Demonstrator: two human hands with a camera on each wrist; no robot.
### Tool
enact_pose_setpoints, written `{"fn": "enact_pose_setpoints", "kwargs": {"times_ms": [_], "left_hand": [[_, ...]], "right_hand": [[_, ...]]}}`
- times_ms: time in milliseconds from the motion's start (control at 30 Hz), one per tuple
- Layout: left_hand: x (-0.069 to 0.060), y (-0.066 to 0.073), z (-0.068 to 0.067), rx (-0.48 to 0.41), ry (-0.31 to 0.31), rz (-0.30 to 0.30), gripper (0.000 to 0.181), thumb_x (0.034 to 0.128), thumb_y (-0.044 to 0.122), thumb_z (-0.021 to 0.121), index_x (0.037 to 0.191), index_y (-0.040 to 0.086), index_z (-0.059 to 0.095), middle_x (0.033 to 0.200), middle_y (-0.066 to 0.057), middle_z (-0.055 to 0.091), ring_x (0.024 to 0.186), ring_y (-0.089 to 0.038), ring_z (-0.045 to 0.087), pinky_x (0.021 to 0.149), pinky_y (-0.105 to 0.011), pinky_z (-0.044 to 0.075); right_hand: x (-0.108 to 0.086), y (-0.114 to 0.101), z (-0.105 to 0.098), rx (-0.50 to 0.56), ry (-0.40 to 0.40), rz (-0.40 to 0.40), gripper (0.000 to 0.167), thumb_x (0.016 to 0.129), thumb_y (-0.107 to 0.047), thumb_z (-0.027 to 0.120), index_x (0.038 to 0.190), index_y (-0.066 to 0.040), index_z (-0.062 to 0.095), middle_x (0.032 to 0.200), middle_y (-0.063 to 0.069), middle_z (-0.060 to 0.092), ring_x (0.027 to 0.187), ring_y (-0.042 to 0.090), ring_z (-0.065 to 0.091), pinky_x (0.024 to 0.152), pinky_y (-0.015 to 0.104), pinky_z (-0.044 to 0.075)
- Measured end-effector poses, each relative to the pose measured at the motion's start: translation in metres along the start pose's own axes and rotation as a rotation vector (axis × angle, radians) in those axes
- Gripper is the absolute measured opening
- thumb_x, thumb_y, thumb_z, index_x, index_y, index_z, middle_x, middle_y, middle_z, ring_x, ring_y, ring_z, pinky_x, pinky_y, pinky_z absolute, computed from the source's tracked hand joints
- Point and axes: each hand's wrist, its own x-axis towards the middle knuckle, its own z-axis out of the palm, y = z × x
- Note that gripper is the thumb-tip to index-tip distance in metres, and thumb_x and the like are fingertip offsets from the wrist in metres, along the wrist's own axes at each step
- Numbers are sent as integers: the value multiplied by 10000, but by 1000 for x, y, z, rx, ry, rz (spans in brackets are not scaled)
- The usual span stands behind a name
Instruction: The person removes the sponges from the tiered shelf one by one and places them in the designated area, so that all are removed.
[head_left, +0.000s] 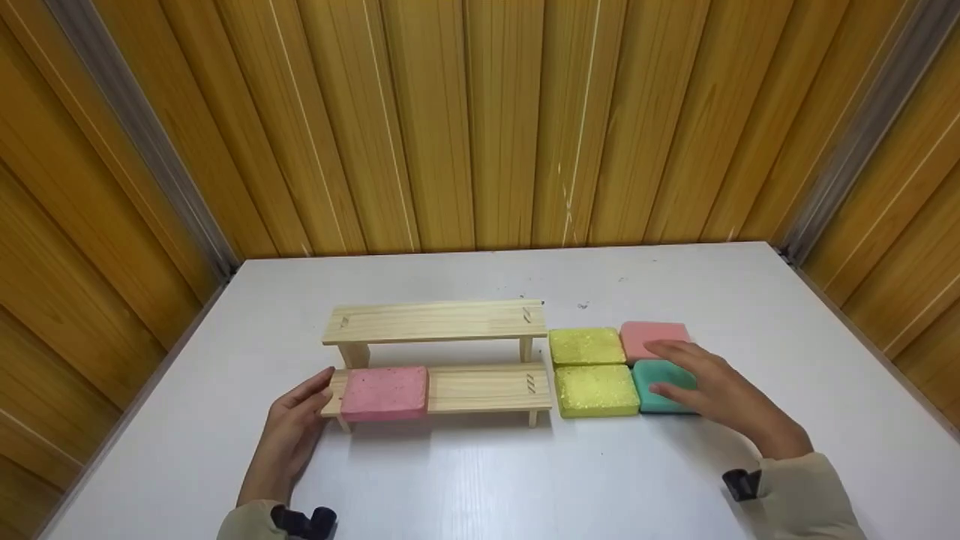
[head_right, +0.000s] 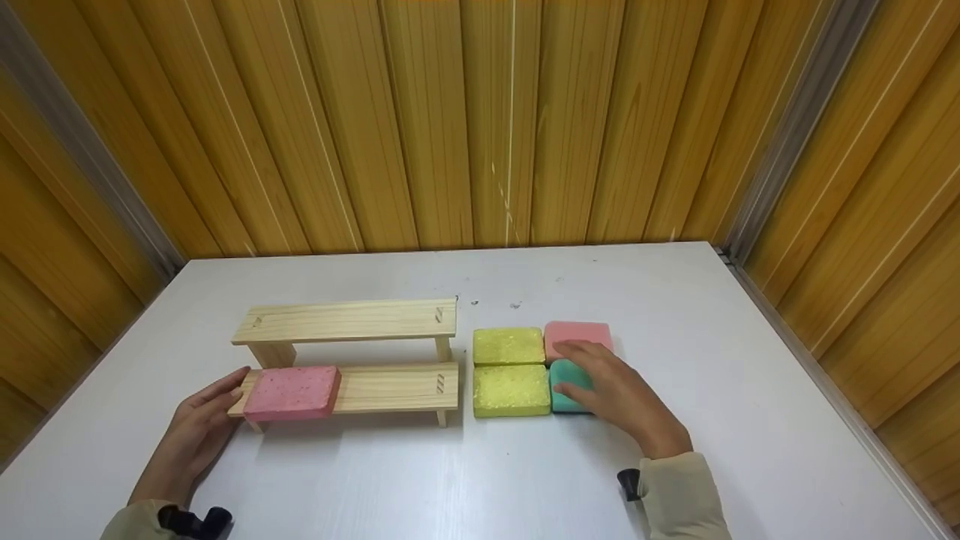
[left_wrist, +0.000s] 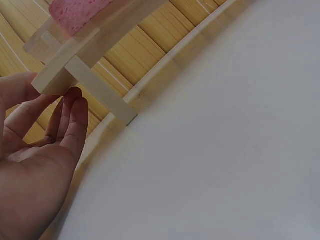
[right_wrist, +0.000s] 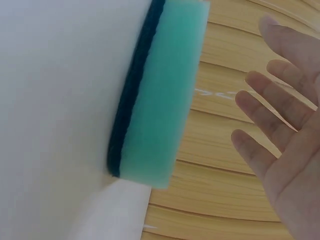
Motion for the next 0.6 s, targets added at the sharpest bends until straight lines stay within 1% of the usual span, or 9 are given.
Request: {"fn": "enact_pose_setpoints", "kwargs": {"times_ms": [67, 167, 233, 267, 433, 467, 533, 600], "left_hand": [[0, 0, 0, 4, -2, -1, 544, 929, 31, 553, 1443, -14, 381, 1530, -110, 358, 1041, 72, 574, 1032, -203, 458], [1, -1, 0, -3, 0, 3, 539, 927, 30, 556, 1438, -17, 389, 1525, -113, 364, 1048, 64, 579, 1026, -203, 466], [1, -1, 0, -3, 0, 10, 539, 925, 32, 562, 1434, -21, 393, 1520, -117, 369, 1061, 58, 577, 1024, -204, 470], [1, -1, 0, -7, 1, 10, 537, 925, 31, 562, 1432, -22, 395, 1514, -114, 376, 1068, 54, 577, 1024, -204, 471], [1, 0, 0, 9, 5, 5, 525, 929, 34, 555, 1432, -8, 406, 1515, -100, 382, 1084, 53, 571, 1023, -201, 470], [1, 0, 0, 17, 5, 3, 525, 933, 38, 553, 1434, -2, 404, 1519, -95, 380, 1125, 27, 564, 1023, -199, 468], [1, 0, 0, 32, 8, 1, 524, 937, 46, 553, 1437, 5, 404, 1528, -95, 371, 1230, -48, 530, 1023, -199, 465], [0, 1, 0, 42, 7, 0, 525, 942, 52, 549, 1442, 9, 398, 1535, -94, 361, 1340, -146, 450, 1025, -198, 460]], "right_hand": [[1, -4, 1, -7, 22, -23, 581, 819, -184, 750, 1336, -20, 541, 1318, 160, 583, 1207, 379, 537, 948, 569, 498], [4, -10, 2, -1, 22, -40, 577, 819, -168, 749, 1333, -8, 541, 1316, 165, 582, 1203, 384, 538, 943, 560, 501], [7, -14, 4, 4, 16, -39, 576, 825, -185, 745, 1336, -15, 542, 1313, 151, 589, 1213, 369, 537, 954, 548, 501], [9, -15, 6, 3, 17, -52, 574, 826, -184, 744, 1335, -14, 543, 1292, 143, 604, 1207, 361, 544, 952, 546, 503], [18, -22, 10, -8, -3, -83, 575, 836, -197, 736, 1351, -38, 533, 1269, 108, 615, 1109, 274, 610, 932, 502, 531], [20, -24, 11, -10, -11, -84, 577, 838, -197, 734, 1354, -39, 530, 1285, 119, 603, 1094, 265, 618, 927, 494, 536], [24, -28, 11, -4, -32, -77, 578, 843, -205, 729, 1359, -41, 526, 1334, 141, 569, 1120, 273, 608, 944, 488, 530], [27, -32, 12, -2, -42, -82, 574, 848, -215, 725, 1357, -38, 527, 1357, 154, 552, 1168, 300, 584, 961, 495, 520]]}}
